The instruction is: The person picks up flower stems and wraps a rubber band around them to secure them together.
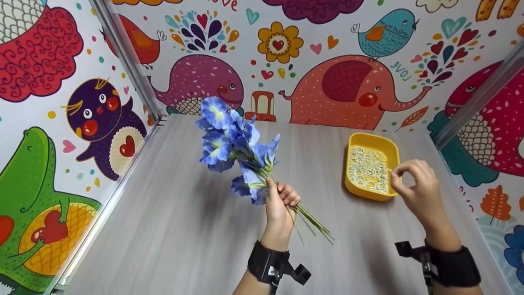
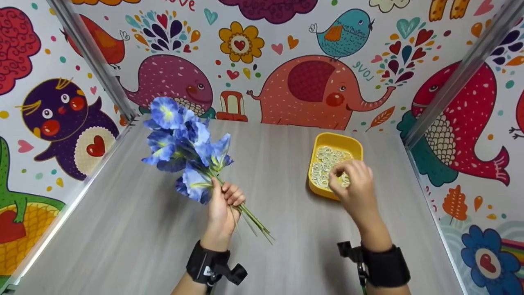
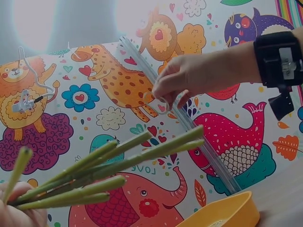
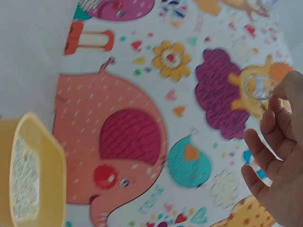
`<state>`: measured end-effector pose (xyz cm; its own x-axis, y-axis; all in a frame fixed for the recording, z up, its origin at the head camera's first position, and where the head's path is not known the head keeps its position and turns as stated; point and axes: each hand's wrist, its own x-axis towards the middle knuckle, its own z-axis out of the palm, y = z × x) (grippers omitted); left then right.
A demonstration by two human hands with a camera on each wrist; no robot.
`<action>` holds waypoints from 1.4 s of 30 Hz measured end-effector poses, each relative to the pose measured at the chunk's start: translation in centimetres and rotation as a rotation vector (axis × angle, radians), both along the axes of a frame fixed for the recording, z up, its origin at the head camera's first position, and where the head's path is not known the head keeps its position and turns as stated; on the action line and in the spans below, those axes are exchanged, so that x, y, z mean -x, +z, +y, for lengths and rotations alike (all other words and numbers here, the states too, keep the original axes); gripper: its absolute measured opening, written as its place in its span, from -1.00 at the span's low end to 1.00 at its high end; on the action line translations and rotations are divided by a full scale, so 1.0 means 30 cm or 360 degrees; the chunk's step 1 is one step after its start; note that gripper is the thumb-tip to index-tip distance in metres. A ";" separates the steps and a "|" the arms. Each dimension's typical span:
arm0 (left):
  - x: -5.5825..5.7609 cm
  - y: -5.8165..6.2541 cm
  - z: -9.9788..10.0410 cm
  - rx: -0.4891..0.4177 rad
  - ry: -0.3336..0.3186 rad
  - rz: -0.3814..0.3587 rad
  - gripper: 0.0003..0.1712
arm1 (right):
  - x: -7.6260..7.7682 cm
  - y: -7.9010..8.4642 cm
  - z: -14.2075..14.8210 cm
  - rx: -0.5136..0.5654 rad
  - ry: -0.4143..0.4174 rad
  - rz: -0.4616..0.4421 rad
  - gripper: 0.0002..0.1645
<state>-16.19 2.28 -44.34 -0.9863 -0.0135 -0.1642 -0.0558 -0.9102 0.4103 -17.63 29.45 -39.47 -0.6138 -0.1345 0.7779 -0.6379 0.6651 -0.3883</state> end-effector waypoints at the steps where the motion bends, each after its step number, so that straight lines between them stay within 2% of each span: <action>1: 0.002 0.003 0.001 0.0001 0.0000 0.0001 -0.51 | -0.012 0.006 -0.014 -0.0008 0.0057 0.0034 -0.92; 4: 0.004 0.007 0.006 0.0002 0.0000 -0.0002 -0.52 | -0.046 0.023 -0.067 0.0000 0.0254 0.0164 -0.92; 8: -0.001 0.005 0.006 -0.0013 0.0005 -0.0019 -0.52 | -0.112 0.050 -0.180 0.0047 0.0639 0.0334 -0.83; 10: -0.005 0.002 0.006 -0.0019 0.0010 -0.0030 -0.51 | -0.146 0.056 -0.235 0.0021 0.0800 0.0354 -0.82; 12: -0.008 0.002 0.006 -0.0010 0.0012 -0.0045 -0.51 | -0.172 0.050 -0.271 -0.0052 0.0881 0.0296 -0.83; 15: -0.007 0.006 0.007 0.0003 0.0008 -0.0065 -0.51 | -0.184 0.018 -0.287 -0.0171 0.0918 0.0166 -0.85; 18: -0.005 0.013 0.009 0.0005 -0.0004 -0.0082 -0.51 | -0.174 -0.021 -0.278 -0.0249 0.0955 0.0058 -0.93; 22: -0.005 0.018 0.007 -0.0017 -0.0005 -0.0108 -0.51 | -0.158 -0.060 -0.260 -0.0324 0.0982 -0.0010 -0.78; 25: -0.008 0.019 0.006 -0.0025 -0.0013 -0.0121 -0.51 | -0.155 -0.074 -0.255 -0.0365 0.0972 -0.0046 -0.77; 30: -0.012 0.022 0.009 -0.0056 -0.0047 -0.0117 -0.50 | -0.153 -0.074 -0.267 -0.0399 0.0968 -0.0081 -0.85; 34: -0.016 0.023 0.015 -0.0061 -0.0064 -0.0112 -0.50 | -0.146 -0.065 -0.283 -0.0418 0.0971 -0.0086 -0.80; 42: -0.022 0.024 0.032 -0.0055 -0.0092 -0.0086 -0.50 | -0.114 -0.049 -0.311 -0.0432 0.0939 -0.0103 -0.84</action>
<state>-15.51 3.26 -43.62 -0.9750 0.0498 -0.2165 -0.1299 -0.9184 0.3737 -14.20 20.13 -40.93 -0.4215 -0.6497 0.6326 -0.9067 0.2905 -0.3057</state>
